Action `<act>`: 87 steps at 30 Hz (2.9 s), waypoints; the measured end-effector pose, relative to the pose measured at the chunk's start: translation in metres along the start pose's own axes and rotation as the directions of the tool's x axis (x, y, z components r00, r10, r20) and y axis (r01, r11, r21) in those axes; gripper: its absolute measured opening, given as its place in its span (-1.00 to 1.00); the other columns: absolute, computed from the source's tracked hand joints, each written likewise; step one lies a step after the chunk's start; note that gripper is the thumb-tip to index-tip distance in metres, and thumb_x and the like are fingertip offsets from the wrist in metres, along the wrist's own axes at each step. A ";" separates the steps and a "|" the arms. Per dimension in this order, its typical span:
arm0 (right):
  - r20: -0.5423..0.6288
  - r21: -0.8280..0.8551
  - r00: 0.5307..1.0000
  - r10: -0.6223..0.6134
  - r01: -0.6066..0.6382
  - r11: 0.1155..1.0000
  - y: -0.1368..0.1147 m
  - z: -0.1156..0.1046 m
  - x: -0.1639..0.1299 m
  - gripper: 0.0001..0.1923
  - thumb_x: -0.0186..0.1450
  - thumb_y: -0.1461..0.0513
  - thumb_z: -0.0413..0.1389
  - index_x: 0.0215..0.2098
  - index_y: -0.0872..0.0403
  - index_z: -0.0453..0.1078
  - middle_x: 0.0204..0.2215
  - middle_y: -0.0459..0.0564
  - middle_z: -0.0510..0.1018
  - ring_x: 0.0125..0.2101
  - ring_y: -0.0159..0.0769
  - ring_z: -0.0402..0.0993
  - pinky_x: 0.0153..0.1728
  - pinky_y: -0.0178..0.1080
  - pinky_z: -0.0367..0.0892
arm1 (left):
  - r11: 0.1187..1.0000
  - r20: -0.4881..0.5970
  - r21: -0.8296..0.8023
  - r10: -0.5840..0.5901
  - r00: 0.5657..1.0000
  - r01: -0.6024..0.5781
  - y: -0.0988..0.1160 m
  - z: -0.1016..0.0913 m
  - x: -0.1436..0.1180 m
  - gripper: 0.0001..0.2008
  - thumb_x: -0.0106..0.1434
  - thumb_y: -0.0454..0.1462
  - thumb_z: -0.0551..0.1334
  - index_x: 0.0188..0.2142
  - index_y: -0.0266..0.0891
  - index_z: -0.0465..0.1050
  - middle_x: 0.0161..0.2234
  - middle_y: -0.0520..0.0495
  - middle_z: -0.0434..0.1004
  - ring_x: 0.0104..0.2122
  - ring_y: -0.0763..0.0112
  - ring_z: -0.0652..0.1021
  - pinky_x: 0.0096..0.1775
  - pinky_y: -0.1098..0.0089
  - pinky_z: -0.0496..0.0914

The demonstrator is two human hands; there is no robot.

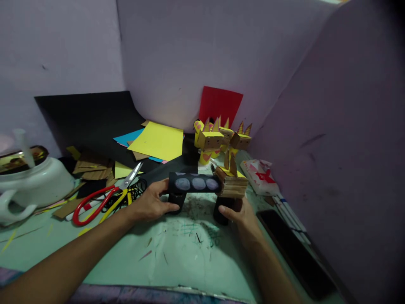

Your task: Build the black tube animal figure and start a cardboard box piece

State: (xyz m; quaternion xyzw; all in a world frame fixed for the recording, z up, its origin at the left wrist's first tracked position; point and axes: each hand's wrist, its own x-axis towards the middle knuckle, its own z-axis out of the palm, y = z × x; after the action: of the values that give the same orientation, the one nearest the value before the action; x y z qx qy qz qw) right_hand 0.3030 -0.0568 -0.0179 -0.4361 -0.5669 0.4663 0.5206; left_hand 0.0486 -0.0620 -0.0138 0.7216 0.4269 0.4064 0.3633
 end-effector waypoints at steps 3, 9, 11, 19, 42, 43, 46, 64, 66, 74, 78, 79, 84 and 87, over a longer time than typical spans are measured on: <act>-0.033 -0.221 0.994 0.104 -0.109 0.969 0.010 0.000 0.000 -0.56 -0.10 0.20 0.25 -0.22 0.12 0.39 -0.25 0.07 0.54 -0.15 -0.02 0.40 -0.13 -0.07 0.28 | 0.996 -0.001 0.028 0.083 0.997 -0.083 0.001 -0.003 0.001 -0.59 -0.02 -0.34 0.31 -0.12 -0.31 0.42 -0.11 -0.13 0.47 -0.08 0.21 0.44 0.00 0.24 0.29; -0.064 -0.377 0.998 -0.011 -0.014 0.926 0.018 0.004 -0.008 -0.61 -0.05 0.14 0.22 -0.23 0.06 0.42 -0.25 0.06 0.54 -0.11 0.01 0.37 -0.08 -0.05 0.25 | 0.977 0.006 0.048 0.209 0.978 -0.209 0.011 -0.010 0.004 -0.59 -0.05 -0.38 0.32 -0.13 -0.24 0.46 -0.02 -0.12 0.41 -0.04 0.22 0.41 0.03 0.27 0.26; -0.064 -0.396 0.997 -0.048 0.019 0.918 0.021 0.005 -0.010 -0.61 -0.02 0.12 0.21 -0.22 0.06 0.41 -0.22 0.08 0.53 -0.09 0.01 0.35 -0.05 -0.05 0.23 | 0.982 0.003 0.004 0.188 0.982 -0.188 0.012 -0.010 0.004 -0.59 -0.05 -0.41 0.32 -0.14 -0.25 0.47 -0.06 -0.11 0.45 -0.08 0.24 0.44 -0.01 0.29 0.29; -0.105 -0.366 0.994 -0.018 -0.022 0.930 0.026 0.008 -0.010 -0.60 -0.03 0.09 0.20 -0.24 0.09 0.41 -0.27 0.09 0.54 -0.17 0.02 0.40 -0.13 -0.02 0.29 | 0.989 0.014 -0.041 0.145 0.989 -0.145 0.009 -0.006 0.003 -0.69 -0.04 -0.40 0.29 -0.22 -0.29 0.49 -0.23 -0.06 0.55 -0.17 0.27 0.50 -0.10 0.29 0.36; -0.093 -0.370 0.993 -0.070 0.030 0.929 0.038 0.009 0.003 -0.67 0.00 0.13 0.17 -0.29 0.12 0.41 -0.36 0.07 0.53 -0.30 -0.09 0.42 -0.25 -0.10 0.32 | 0.996 -0.042 -0.077 0.048 0.998 -0.051 -0.005 -0.001 0.014 -0.70 -0.02 -0.37 0.23 -0.22 -0.33 0.44 -0.26 -0.07 0.56 -0.22 0.30 0.51 -0.17 0.34 0.42; -0.091 -0.368 0.994 -0.063 0.025 0.930 0.039 0.009 0.003 -0.67 0.00 0.12 0.17 -0.29 0.12 0.41 -0.35 0.06 0.53 -0.30 -0.09 0.42 -0.25 -0.11 0.32 | 0.996 -0.035 -0.069 0.056 0.998 -0.058 -0.007 0.000 0.015 -0.71 -0.01 -0.37 0.23 -0.22 -0.33 0.44 -0.25 -0.07 0.55 -0.22 0.30 0.51 -0.17 0.34 0.42; -0.093 -0.359 0.995 -0.042 0.006 0.933 0.039 0.009 0.003 -0.66 -0.02 0.12 0.19 -0.30 0.13 0.40 -0.36 0.07 0.53 -0.30 -0.09 0.42 -0.25 -0.11 0.31 | 0.996 -0.021 -0.042 0.081 0.996 -0.082 -0.010 -0.001 0.014 -0.71 0.00 -0.36 0.22 -0.22 -0.33 0.43 -0.24 -0.08 0.54 -0.20 0.30 0.50 -0.16 0.33 0.42; -0.052 -0.324 0.998 -0.025 0.006 0.946 0.030 0.010 0.002 -0.61 -0.01 0.14 0.16 -0.23 0.14 0.40 -0.33 0.08 0.54 -0.29 -0.09 0.45 -0.25 -0.11 0.33 | 0.998 -0.030 0.049 0.049 0.998 -0.047 -0.002 -0.003 0.013 -0.73 -0.01 -0.32 0.23 -0.26 -0.32 0.41 -0.29 -0.09 0.55 -0.26 0.26 0.52 -0.19 0.30 0.44; -0.045 -0.329 0.999 -0.024 0.008 0.944 0.027 0.010 0.003 -0.61 -0.01 0.14 0.16 -0.22 0.14 0.40 -0.32 0.07 0.54 -0.27 -0.07 0.45 -0.24 -0.09 0.32 | 0.997 -0.019 0.047 0.058 0.998 -0.057 -0.002 -0.003 0.013 -0.73 0.00 -0.33 0.22 -0.24 -0.32 0.41 -0.27 -0.09 0.55 -0.23 0.24 0.52 -0.18 0.29 0.44; -0.128 -0.251 0.992 -0.014 -0.018 0.968 0.005 0.004 -0.001 -0.38 -0.14 0.23 0.25 -0.09 0.12 0.27 -0.14 0.10 0.48 -0.16 -0.07 0.40 -0.16 -0.12 0.29 | 0.995 -0.001 0.068 0.066 0.998 -0.066 -0.003 -0.004 0.012 -0.71 0.03 -0.33 0.22 -0.20 -0.34 0.40 -0.24 -0.12 0.53 -0.20 0.24 0.50 -0.15 0.29 0.42; -0.089 -0.171 0.996 0.020 -0.035 0.985 0.011 0.000 -0.003 -0.44 -0.13 0.29 0.24 -0.13 0.09 0.26 -0.16 0.05 0.48 -0.18 -0.14 0.41 -0.19 -0.18 0.30 | 0.995 -0.007 0.076 0.069 0.998 -0.069 -0.002 -0.004 0.013 -0.73 0.02 -0.34 0.21 -0.23 -0.33 0.41 -0.27 -0.10 0.54 -0.22 0.26 0.51 -0.16 0.30 0.43; -0.088 -0.177 0.996 0.019 -0.034 0.984 0.015 -0.001 -0.002 -0.49 -0.13 0.30 0.23 -0.17 0.09 0.29 -0.19 0.03 0.49 -0.19 -0.15 0.41 -0.19 -0.19 0.30 | 0.995 -0.009 0.076 0.067 0.998 -0.066 -0.002 -0.004 0.013 -0.73 0.02 -0.34 0.21 -0.22 -0.32 0.41 -0.27 -0.09 0.54 -0.22 0.26 0.51 -0.16 0.29 0.43; -0.079 -0.156 0.997 0.004 -0.016 0.988 0.026 -0.003 0.001 -0.61 -0.12 0.32 0.21 -0.28 0.08 0.34 -0.30 -0.04 0.52 -0.24 -0.17 0.42 -0.23 -0.21 0.31 | 0.996 -0.007 0.066 0.066 0.998 -0.065 -0.002 -0.004 0.013 -0.70 -0.01 -0.35 0.23 -0.21 -0.31 0.41 -0.28 -0.08 0.54 -0.22 0.25 0.51 -0.15 0.27 0.43; -0.077 -0.145 0.997 0.020 -0.031 0.989 0.023 -0.002 0.001 -0.60 -0.13 0.31 0.22 -0.27 0.09 0.34 -0.29 -0.02 0.53 -0.25 -0.16 0.43 -0.22 -0.19 0.30 | 0.995 -0.006 0.066 0.069 0.998 -0.068 0.000 -0.005 0.013 -0.72 -0.01 -0.35 0.22 -0.23 -0.32 0.41 -0.28 -0.09 0.54 -0.23 0.25 0.51 -0.16 0.28 0.43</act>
State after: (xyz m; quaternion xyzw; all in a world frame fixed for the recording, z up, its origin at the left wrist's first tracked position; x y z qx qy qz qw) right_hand 0.3054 -0.0518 -0.0406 -0.4978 -0.5737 0.4134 0.5022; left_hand 0.0486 -0.0495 -0.0081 0.7457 0.4165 0.4073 0.3233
